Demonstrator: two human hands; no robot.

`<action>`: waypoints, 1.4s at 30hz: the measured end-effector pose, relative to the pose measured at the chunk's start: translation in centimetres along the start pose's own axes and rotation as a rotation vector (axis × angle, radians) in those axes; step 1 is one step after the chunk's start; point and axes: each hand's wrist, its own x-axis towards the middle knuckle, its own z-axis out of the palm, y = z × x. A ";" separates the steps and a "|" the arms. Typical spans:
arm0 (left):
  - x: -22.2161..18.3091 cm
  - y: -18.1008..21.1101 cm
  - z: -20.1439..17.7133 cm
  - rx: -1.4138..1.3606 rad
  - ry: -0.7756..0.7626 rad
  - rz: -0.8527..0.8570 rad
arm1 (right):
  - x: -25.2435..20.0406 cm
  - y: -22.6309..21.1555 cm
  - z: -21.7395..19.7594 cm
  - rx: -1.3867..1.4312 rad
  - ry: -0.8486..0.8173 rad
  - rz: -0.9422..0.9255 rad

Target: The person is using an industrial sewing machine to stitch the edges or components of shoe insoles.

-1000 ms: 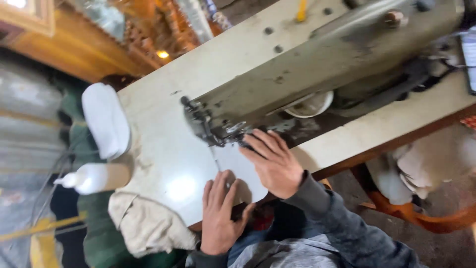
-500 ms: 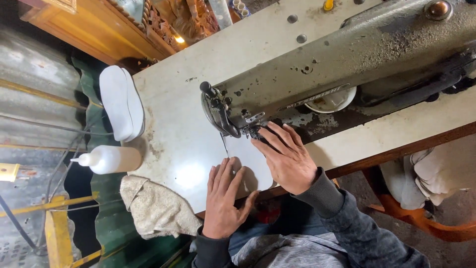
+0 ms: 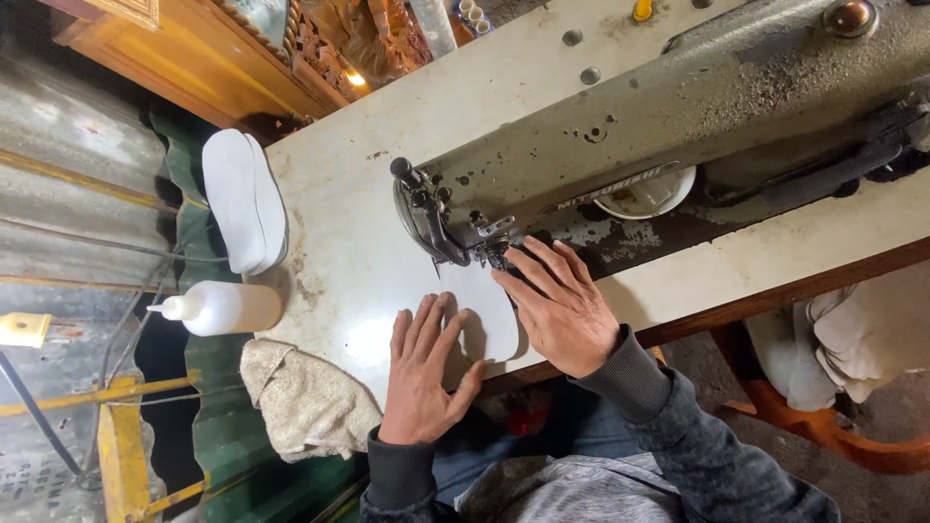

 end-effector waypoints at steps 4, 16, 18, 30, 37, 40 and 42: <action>0.1 -0.4 -0.1 -0.036 0.009 0.009 | 0.1 -0.1 -0.1 -0.004 0.011 -0.003; 0.7 -0.9 -0.3 -0.018 0.011 0.011 | 0.0 -0.2 0.1 -0.011 -0.017 -0.001; 0.7 -1.1 -0.3 -0.012 0.007 0.008 | -0.1 -0.2 0.1 -0.014 -0.021 0.001; 1.3 -2.2 0.6 0.061 0.029 -0.055 | 0.0 -0.5 0.4 -0.042 -0.015 0.048; 1.6 -2.6 0.5 0.077 0.006 -0.064 | 0.1 -0.5 0.4 -0.032 -0.034 0.061; 1.8 -2.6 0.5 0.061 -0.006 -0.078 | 0.1 -0.5 0.4 -0.030 -0.022 0.059; 2.0 -2.7 0.4 0.055 -0.014 -0.081 | 0.1 -0.4 0.4 -0.031 -0.021 0.059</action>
